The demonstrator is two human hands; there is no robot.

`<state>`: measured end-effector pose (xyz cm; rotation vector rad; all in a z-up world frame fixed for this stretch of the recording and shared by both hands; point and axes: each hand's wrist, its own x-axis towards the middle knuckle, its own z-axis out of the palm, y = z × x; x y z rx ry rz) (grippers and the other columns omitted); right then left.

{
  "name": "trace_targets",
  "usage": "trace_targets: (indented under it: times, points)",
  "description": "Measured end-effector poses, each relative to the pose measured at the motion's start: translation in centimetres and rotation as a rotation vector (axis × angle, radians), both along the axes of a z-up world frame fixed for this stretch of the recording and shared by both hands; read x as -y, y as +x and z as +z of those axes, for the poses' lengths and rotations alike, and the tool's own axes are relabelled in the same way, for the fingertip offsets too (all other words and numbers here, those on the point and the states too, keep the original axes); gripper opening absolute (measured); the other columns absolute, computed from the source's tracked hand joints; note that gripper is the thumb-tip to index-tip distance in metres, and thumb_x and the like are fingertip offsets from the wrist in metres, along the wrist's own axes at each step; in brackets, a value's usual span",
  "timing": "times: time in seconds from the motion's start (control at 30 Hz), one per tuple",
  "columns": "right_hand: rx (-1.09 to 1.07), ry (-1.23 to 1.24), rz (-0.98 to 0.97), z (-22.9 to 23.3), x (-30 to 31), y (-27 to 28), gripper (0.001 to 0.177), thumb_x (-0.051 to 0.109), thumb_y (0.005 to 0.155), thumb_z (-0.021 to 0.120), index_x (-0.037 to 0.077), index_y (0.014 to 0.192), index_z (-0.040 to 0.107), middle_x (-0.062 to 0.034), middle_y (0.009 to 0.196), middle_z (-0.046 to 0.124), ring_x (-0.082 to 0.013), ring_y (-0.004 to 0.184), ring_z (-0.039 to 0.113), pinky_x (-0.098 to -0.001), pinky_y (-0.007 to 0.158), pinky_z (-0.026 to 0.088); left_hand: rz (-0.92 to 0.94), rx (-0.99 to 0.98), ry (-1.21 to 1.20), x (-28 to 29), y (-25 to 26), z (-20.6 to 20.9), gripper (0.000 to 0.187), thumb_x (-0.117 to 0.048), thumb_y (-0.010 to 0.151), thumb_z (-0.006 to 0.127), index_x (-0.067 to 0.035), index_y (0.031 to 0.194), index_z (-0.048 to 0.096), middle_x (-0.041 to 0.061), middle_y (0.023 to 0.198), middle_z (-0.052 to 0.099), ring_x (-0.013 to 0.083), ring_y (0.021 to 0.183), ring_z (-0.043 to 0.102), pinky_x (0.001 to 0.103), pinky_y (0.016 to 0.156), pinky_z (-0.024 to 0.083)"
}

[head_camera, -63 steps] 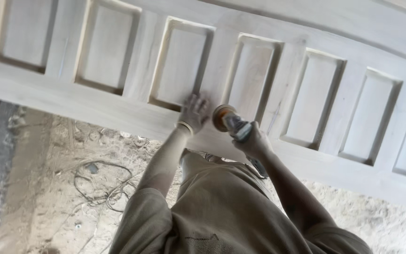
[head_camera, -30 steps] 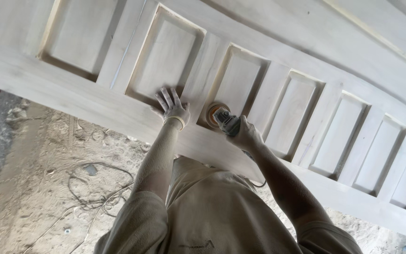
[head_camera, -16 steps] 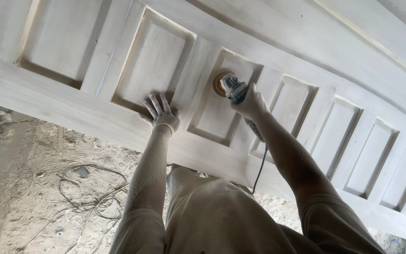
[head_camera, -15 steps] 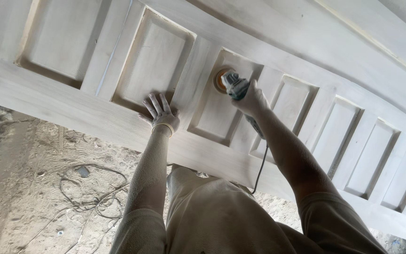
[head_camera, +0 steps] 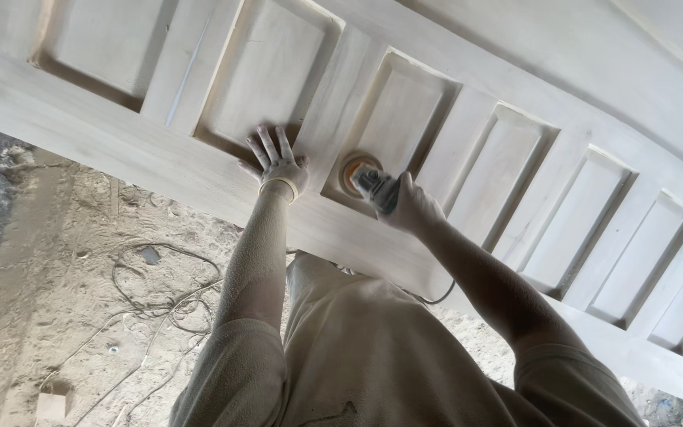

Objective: The person uses an orbital sander to smooth the surface of a large white wooden door laid flat on the floor. They move the sander systematically across the raised panels and flat areas while wearing gloves.

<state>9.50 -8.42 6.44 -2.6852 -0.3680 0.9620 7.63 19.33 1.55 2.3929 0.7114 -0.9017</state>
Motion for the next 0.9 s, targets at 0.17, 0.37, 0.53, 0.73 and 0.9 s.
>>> trace_targets:
  times: [0.17, 0.37, 0.53, 0.73, 0.9]
  points:
    - [-0.042, 0.003, -0.125, 0.5, -0.1, 1.5, 0.08, 0.033, 0.077, 0.083, -0.005, 0.129, 0.037, -0.0278, 0.108, 0.069, -0.0388, 0.092, 0.075, -0.0445, 0.079, 0.066, -0.048, -0.054, 0.007, -0.3, -0.4, -0.9, 0.084, -0.054, 0.107, 0.031, -0.021, 0.162, -0.023, 0.012, 0.166, -0.036, 0.0393, 0.153, -0.03, 0.075, 0.117, -0.012]
    - [0.024, 0.074, -0.384, 1.9, -0.9, 5.2, 0.083, 0.03, 0.079, 0.084, -0.005, 0.134, 0.032, -0.0267, 0.111, 0.068, -0.0381, 0.095, 0.074, -0.0436, 0.08, 0.066, -0.072, -0.06, 0.026, -0.5, -0.2, -1.6, 0.084, -0.054, 0.107, 0.03, -0.02, 0.162, -0.024, 0.014, 0.166, -0.036, 0.0404, 0.153, -0.03, 0.077, 0.116, -0.012]
    - [-0.04, 0.04, -0.139, 1.0, -0.9, 0.8, 0.07, 0.031, 0.083, 0.078, -0.008, 0.127, 0.04, -0.0288, 0.11, 0.069, -0.0381, 0.093, 0.078, -0.0403, 0.08, 0.068, -0.02, -0.007, -0.007, -0.2, -0.6, -1.2, 0.084, -0.052, 0.107, 0.031, -0.019, 0.162, -0.023, 0.014, 0.166, -0.035, 0.04, 0.153, -0.03, 0.075, 0.117, -0.012]
    - [0.017, -0.048, -0.021, 0.4, -1.3, 0.2, 0.075, 0.035, 0.075, 0.083, -0.006, 0.123, 0.042, -0.0278, 0.104, 0.07, -0.0402, 0.093, 0.074, -0.0473, 0.081, 0.063, -0.051, -0.069, -0.01, -0.5, 0.3, -1.0, 0.085, -0.054, 0.106, 0.028, -0.017, 0.161, -0.025, 0.015, 0.165, -0.038, 0.0413, 0.151, -0.033, 0.076, 0.115, -0.012]
    - [0.027, 0.004, -0.203, 1.5, -1.8, 5.9, 0.078, 0.035, 0.074, 0.08, -0.009, 0.125, 0.04, -0.0294, 0.104, 0.071, -0.0408, 0.093, 0.075, -0.0457, 0.082, 0.064, -0.068, -0.106, -0.005, -0.6, 0.0, -1.2, 0.087, -0.057, 0.105, 0.028, -0.018, 0.161, -0.025, 0.015, 0.164, -0.039, 0.0412, 0.151, -0.034, 0.077, 0.115, -0.012]
